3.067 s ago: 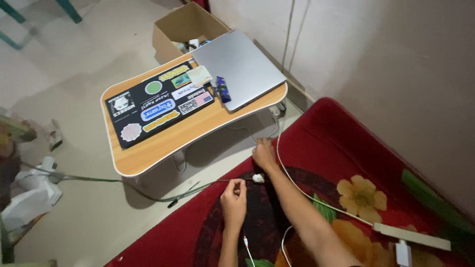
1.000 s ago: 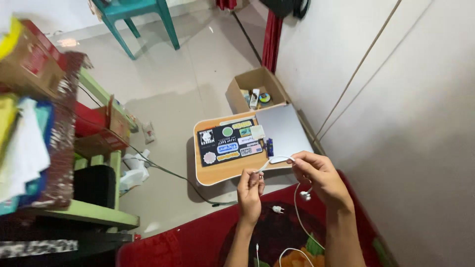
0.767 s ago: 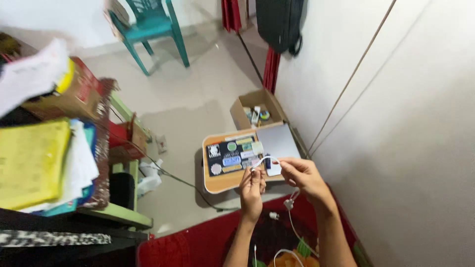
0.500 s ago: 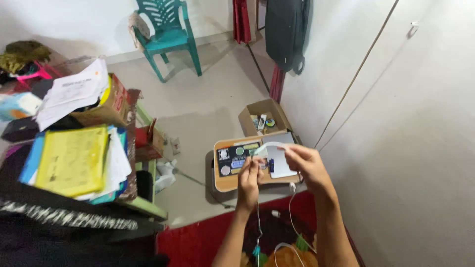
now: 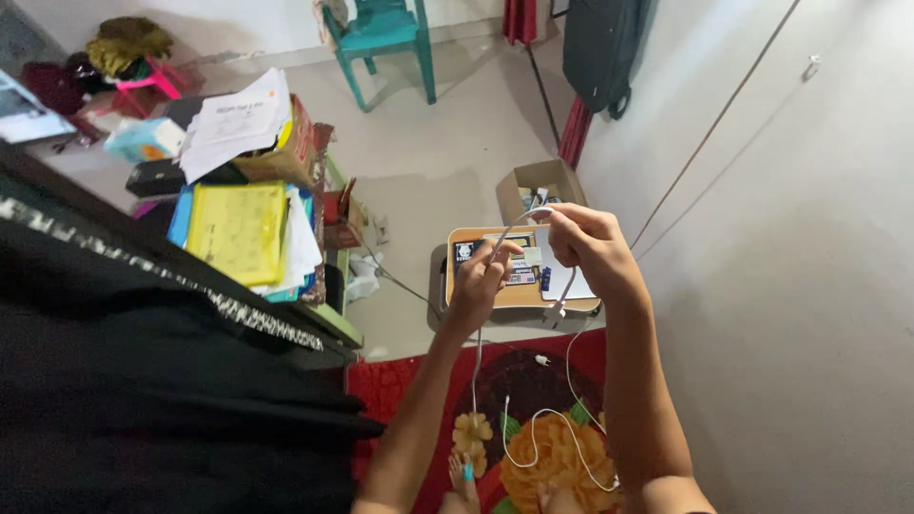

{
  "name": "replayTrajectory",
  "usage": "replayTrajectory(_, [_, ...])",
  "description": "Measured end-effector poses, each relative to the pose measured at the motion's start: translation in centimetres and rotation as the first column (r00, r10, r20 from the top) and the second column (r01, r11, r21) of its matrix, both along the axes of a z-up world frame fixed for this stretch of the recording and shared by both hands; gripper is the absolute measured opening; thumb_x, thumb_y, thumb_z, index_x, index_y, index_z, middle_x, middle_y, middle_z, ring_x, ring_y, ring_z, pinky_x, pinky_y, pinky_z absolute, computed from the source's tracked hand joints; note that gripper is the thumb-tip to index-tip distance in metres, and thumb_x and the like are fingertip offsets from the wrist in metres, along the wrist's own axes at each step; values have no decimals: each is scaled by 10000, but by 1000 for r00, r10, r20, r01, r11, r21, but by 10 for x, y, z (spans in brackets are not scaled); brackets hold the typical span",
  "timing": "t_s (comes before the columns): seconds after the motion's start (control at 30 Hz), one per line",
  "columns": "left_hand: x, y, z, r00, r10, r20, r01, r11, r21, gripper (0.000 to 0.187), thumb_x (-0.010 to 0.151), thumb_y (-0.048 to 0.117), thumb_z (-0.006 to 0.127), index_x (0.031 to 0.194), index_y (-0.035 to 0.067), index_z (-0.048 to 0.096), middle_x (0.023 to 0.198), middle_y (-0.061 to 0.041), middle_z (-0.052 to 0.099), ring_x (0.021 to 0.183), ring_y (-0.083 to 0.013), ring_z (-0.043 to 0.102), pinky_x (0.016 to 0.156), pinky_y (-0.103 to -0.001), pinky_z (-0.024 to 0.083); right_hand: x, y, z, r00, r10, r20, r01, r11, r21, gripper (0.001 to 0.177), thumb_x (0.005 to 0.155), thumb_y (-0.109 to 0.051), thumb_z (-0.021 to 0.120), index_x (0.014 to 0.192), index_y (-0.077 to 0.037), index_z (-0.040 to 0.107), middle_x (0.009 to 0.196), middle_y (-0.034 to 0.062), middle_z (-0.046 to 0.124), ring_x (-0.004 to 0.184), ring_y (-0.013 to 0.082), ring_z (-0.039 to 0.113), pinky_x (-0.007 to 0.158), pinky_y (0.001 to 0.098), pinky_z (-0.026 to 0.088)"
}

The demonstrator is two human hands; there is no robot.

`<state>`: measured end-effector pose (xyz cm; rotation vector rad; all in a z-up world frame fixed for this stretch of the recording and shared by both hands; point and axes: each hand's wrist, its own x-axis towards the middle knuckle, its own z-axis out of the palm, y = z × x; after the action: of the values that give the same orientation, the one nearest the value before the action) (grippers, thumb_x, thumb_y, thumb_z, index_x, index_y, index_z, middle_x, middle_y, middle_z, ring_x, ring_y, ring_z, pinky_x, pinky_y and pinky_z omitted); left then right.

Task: The person untangles and wraps a pair of white wired earphones.

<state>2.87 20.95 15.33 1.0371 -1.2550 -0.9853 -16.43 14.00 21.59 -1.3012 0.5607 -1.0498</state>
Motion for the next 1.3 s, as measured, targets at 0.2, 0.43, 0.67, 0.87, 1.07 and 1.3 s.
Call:
replayTrajectory(0.2, [7,37,-6,1000,-1,-14,2,997,75,168,1013,111,557,1127,51,666,720,50,447,626,-52,405,549,-234,333,12,4,37,983,183,10,-182,983,-34,246,1089,-182,566,1058,35,678,702,2,516,602,88,441,528,253,339])
replayTrajectory(0.43, [3,99,-15,994,105,-25,-101,988,117,357,1097,346,467,1119,50,666,790,13,624,728,-71,625,720,-227,565,31,4,80,938,323,126,-326,945,1,226,1099,-192,604,1049,21,661,740,23,542,629,112,461,562,262,365])
replayTrajectory(0.67, [18,142,10,915,401,33,-401,916,5,343,1120,308,450,1086,38,659,761,-2,632,667,-87,623,640,-233,526,56,19,98,933,229,-279,-320,883,-344,319,1086,-165,624,1326,37,681,960,144,706,800,202,619,693,337,499])
replayTrajectory(0.87, [25,160,48,907,422,1,-421,905,-59,268,1110,262,501,1086,42,651,774,6,623,648,-66,585,603,-221,482,74,82,116,849,-527,-40,-149,-166,-975,1055,584,-390,843,1514,-89,446,1399,264,531,1218,424,599,932,426,580])
replayTrajectory(1.07, [37,215,50,884,444,-144,-461,879,-118,251,1119,255,493,1075,41,617,719,10,557,621,-66,528,583,-240,454,120,115,74,549,-164,-820,-804,166,-571,184,1050,-149,671,1207,-58,698,1013,142,762,888,310,731,748,406,566])
replayTrajectory(1.3, [36,368,7,906,418,-65,-419,908,6,314,1127,309,482,1006,45,602,762,22,550,681,-66,540,642,-251,466,132,192,100,654,437,-617,-754,314,-577,205,1032,-22,649,1201,-18,766,724,91,660,634,156,612,586,340,498])
